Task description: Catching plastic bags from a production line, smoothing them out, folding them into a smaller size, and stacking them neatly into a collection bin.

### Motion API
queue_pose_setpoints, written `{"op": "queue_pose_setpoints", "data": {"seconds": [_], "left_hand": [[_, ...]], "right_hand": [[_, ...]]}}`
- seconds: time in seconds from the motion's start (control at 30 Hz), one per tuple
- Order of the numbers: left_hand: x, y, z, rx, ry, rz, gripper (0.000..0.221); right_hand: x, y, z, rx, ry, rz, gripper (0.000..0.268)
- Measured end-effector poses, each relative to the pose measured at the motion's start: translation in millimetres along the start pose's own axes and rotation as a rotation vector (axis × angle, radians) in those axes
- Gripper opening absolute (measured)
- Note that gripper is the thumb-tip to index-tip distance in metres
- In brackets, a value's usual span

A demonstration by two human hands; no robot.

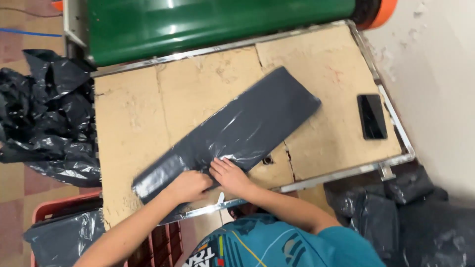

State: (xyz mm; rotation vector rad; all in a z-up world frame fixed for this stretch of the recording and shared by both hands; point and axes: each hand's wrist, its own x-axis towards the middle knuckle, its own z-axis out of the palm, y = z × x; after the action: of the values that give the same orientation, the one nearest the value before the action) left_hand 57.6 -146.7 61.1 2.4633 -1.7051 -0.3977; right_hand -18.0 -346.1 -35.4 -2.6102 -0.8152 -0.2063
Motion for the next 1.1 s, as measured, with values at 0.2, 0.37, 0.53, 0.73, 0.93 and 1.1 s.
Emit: {"op": "queue_pose_setpoints", "data": {"seconds": [0.2,0.37,0.53,0.73,0.93,1.1], "left_hand": [[80,-37,9,-0.838,0.075,0.071,0.023],[98,-76,36,-1.515,-0.208,-0.383,0.102],[108,-81,95,-0.939,0.462,-0.580,0.019],[127,-30,65,-0.301,0.486,-0.827,0.037],[151,-34,63,-0.271,0.357,-0.974,0.040],[214,-36,0,-0.260,0.341,-0.881,0.045]], "right_hand": [[-69,-3,-31,0.382,-0.010,0.260,0.033],[-67,-7,-144,1.533,0.291,1.120,0.063],[-73,42,-131,2.107,0.740,1.310,0.060],[-127,91,-49,1.670,0.372,1.290,0.033],[-147,103,-66,1.550,0.189,1.412,0.064],[-163,99,-104,1.452,0.125,1.215,0.044]]}}
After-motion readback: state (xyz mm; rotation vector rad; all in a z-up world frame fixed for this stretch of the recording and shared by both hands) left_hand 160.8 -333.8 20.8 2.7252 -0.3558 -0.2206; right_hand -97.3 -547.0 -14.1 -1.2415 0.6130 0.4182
